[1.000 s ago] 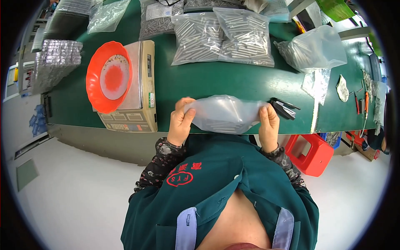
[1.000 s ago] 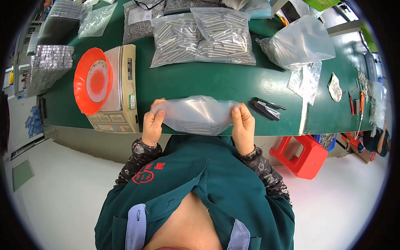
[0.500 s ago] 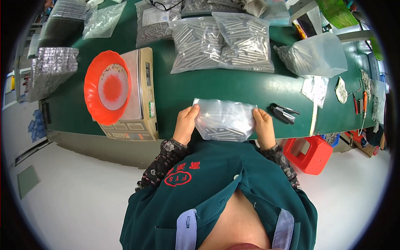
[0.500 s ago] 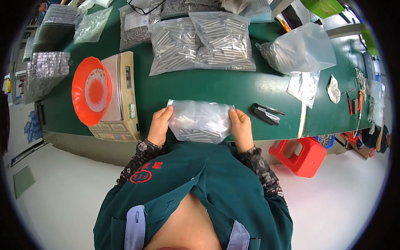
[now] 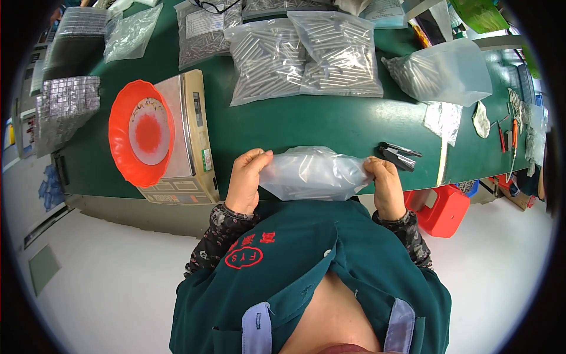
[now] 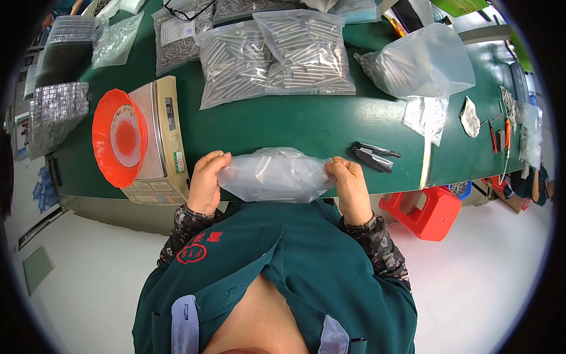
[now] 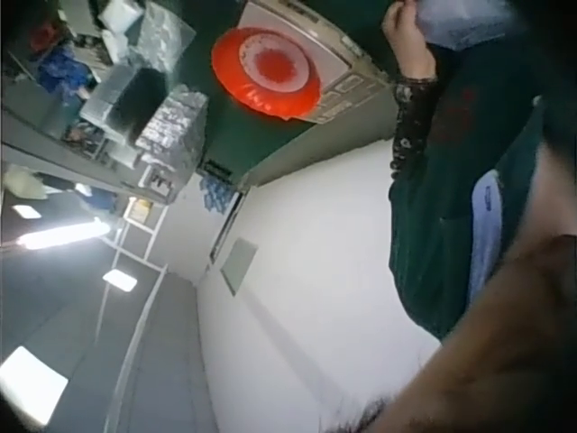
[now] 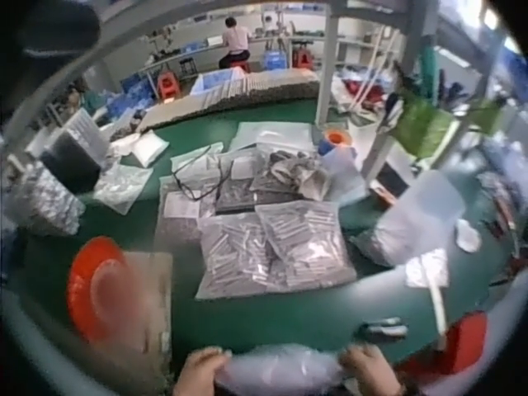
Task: Weighing small metal components on a digital scale and packing them into plastic bags sealed with a stapler.
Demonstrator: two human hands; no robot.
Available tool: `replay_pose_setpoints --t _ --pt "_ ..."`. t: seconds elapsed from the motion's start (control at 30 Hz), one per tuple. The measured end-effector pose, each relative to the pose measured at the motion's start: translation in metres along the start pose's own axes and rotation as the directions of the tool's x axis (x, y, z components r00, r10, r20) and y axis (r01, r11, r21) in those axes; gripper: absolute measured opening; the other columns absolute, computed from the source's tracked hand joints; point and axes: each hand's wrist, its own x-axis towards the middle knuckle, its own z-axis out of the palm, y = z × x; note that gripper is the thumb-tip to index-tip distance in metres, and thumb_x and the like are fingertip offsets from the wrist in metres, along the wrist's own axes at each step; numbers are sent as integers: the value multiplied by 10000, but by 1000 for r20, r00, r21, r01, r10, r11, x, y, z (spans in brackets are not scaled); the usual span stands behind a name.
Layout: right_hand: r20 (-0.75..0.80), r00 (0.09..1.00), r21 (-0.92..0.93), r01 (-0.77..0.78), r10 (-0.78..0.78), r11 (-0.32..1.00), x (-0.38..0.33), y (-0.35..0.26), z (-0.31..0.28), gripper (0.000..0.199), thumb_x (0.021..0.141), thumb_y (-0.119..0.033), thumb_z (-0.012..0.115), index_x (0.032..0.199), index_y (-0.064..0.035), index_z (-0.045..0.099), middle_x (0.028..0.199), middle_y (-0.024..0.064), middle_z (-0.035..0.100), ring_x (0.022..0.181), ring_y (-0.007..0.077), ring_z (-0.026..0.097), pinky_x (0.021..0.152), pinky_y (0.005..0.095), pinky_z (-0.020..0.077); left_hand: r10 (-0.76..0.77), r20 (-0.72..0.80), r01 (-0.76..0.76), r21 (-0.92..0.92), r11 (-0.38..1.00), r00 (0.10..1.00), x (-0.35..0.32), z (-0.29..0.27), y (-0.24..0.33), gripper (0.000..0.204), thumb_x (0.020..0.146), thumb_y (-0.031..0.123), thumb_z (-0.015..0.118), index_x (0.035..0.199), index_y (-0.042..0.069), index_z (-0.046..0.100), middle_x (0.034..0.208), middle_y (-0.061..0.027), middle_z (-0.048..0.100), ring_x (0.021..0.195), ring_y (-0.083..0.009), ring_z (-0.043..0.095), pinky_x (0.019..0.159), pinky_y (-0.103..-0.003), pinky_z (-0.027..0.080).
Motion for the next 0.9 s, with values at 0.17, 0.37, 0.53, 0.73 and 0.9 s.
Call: replay_pose_setpoints --t 0.17,0.37,0.53,0.73,0.9 --pt "-58 994 20 98 -96 995 0 -17 12 89 787 7 455 874 -7 462 638 -16 487 599 49 406 564 189 324 -33 11 32 82 996 999 0 -4 4 232 821 169 538 646 62 430 592 47 406 585 -38 379 556 -189 290" --pt "74 966 88 241 -248 967 4 3 -2 142 785 89 408 851 -33 437 728 14 511 661 64 441 601 181 339 300 79 -309 150 939 951 -14 -6 3 76 843 71 466 866 37 402 719 -7 476 701 -76 452 627 -198 360" --pt "194 930 -252 354 -312 900 -1 -8 -5 157 750 103 420 764 0 538 767 35 517 725 106 467 663 205 361 351 176 -387 251 888 920 -13 -12 -1 24 837 11 446 824 14 466 756 -13 503 713 -79 462 661 -203 376" --pt "236 926 -309 359 -295 880 -9 -21 -5 251 737 90 482 927 -2 619 793 44 513 751 131 477 713 231 384 221 104 -238 213 947 970 -23 -5 10 91 811 12 524 885 2 576 864 -14 540 785 -88 492 703 -194 378" --pt "277 903 -331 411 -329 849 -11 -19 -11 266 717 66 566 960 -22 627 773 33 492 737 128 462 689 226 385 270 121 -294 301 907 955 -21 -15 7 178 750 47 631 923 9 613 879 -48 598 836 -111 533 743 -229 425"
